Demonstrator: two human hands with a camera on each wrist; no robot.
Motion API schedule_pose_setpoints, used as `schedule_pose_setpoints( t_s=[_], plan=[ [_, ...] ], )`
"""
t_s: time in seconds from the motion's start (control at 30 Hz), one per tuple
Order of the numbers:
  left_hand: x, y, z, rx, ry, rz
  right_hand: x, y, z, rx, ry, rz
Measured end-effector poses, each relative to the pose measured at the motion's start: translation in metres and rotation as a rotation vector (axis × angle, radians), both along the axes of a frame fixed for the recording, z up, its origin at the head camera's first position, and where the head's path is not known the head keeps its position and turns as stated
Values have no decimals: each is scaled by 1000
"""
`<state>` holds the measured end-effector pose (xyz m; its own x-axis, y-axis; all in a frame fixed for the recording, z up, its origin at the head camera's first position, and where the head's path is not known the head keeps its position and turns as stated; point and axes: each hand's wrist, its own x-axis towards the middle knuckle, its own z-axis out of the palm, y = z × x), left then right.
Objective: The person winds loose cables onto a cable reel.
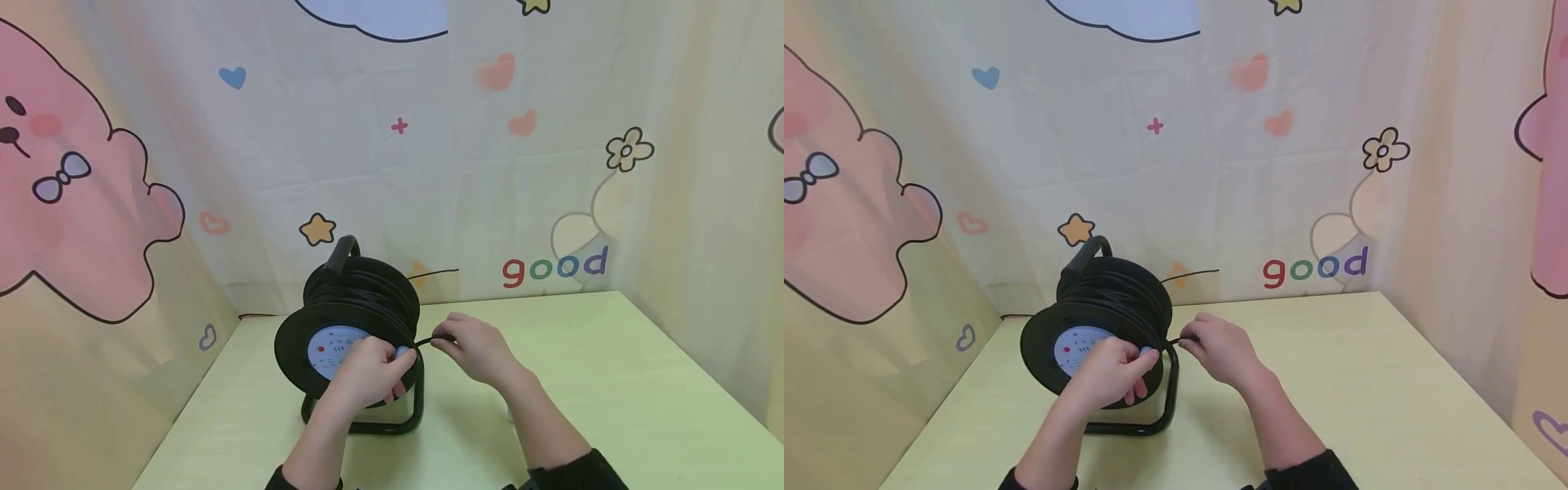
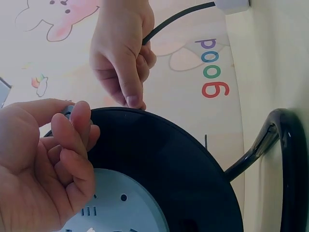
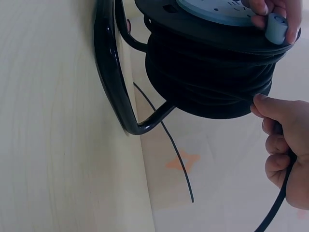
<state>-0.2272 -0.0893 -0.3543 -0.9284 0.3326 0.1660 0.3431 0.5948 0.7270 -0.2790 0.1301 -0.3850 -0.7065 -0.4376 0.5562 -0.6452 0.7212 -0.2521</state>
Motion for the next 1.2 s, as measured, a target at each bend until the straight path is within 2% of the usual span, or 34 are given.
schedule_pose_setpoints(
  t_s=[0.27, 0.43, 0.7, 1.0, 1.2],
  plan=[
    [-1, -1, 1, 4, -20, -4, 0, 0, 0, 17, -3, -10],
    [-2, -3, 0, 11, -10, -8, 0, 10, 5, 49, -14, -33],
    [-1, -3, -2, 1, 10, -9, 2, 49, 13, -7, -21, -62],
    [0, -4, 2, 20, 9, -8, 5, 87, 15, -7, -41, -104],
    [1, -4, 1, 6, 6, -8, 9, 116, 18, 3, 2, -152]
  ],
)
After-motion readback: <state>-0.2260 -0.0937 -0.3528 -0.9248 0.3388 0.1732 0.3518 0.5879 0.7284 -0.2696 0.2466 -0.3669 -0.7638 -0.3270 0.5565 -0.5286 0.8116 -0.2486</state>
